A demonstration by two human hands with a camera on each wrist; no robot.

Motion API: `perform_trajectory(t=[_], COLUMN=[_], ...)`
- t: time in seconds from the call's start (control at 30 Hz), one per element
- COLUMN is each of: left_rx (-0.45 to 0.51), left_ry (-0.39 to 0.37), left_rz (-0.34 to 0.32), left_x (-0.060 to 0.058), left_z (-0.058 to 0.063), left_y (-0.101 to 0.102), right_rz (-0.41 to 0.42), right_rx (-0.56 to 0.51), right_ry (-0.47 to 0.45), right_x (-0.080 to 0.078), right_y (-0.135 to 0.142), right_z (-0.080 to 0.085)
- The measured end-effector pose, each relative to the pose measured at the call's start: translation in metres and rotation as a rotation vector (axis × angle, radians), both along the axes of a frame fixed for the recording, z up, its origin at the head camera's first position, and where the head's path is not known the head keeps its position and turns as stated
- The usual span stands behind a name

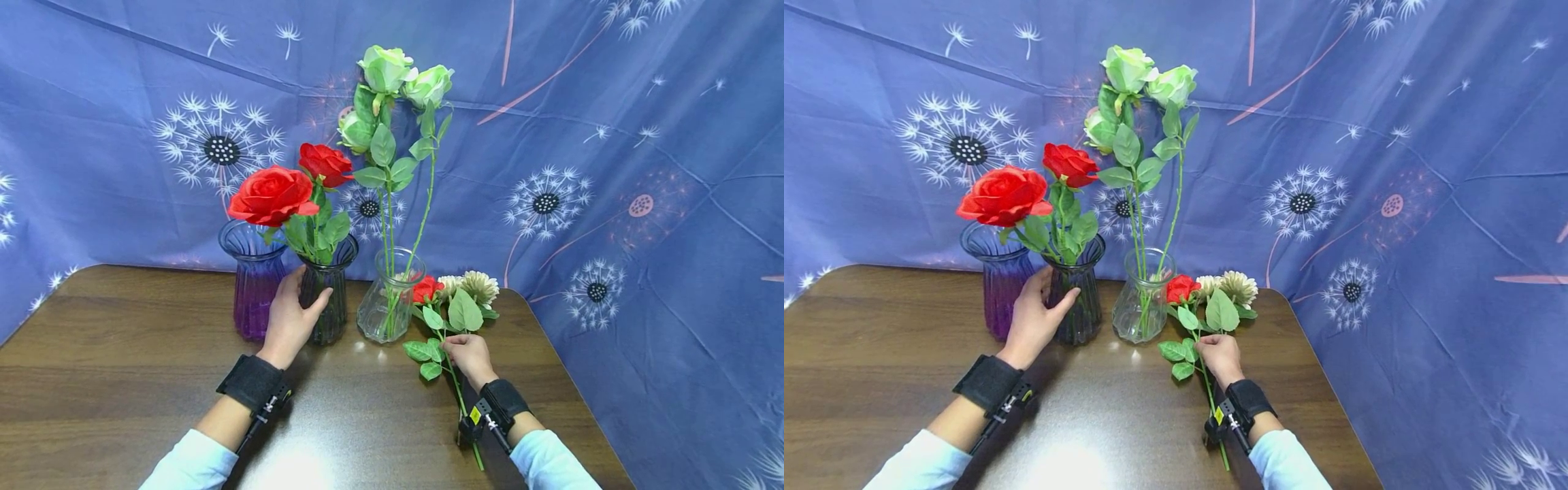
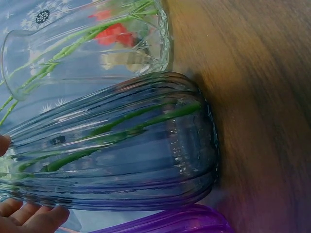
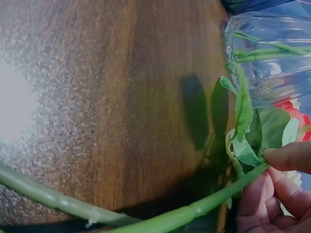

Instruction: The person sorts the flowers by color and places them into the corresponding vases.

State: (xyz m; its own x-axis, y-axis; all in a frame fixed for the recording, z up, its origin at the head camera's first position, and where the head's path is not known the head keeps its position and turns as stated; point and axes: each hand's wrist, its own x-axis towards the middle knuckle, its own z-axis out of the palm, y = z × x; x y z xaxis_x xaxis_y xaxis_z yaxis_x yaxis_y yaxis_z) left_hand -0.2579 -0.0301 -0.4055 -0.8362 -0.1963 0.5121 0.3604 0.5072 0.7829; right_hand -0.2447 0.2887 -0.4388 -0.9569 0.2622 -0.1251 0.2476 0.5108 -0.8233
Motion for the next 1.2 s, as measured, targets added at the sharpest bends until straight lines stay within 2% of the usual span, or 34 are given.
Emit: perform_trajectory(t=[0.4,0.6,0.87,1.03,1.2], left_rx=[-0.001,-0.005,-0.017,-0.019,-0.019], left_ry=[-0.030,-0.042,-0.013,-0.005,-0.011], left_rz=[-0.008,-0.013,0.003,-0.001,0.001], left_x=[0.001,0.001,0.000,0.000,0.001], left_z=[0.003,0.003,0.003,0.002,0.002], left_y=[0.001,0.000,0.000,0.000,0.000], right_rz=[-0.007,-0.038,-0.106,-0.147,-0.184], right_rx=[-0.065,-0.095,-0.150,-0.124,-0.211], right_ry=[0.020,0.053,0.185,0.296,0.393], right_x=[0.006,0.010,0.016,0.018,0.019], right_y=[0.005,0.010,0.009,0.007,0.002], right_z=[0.016,0.033,0.065,0.082,0.096])
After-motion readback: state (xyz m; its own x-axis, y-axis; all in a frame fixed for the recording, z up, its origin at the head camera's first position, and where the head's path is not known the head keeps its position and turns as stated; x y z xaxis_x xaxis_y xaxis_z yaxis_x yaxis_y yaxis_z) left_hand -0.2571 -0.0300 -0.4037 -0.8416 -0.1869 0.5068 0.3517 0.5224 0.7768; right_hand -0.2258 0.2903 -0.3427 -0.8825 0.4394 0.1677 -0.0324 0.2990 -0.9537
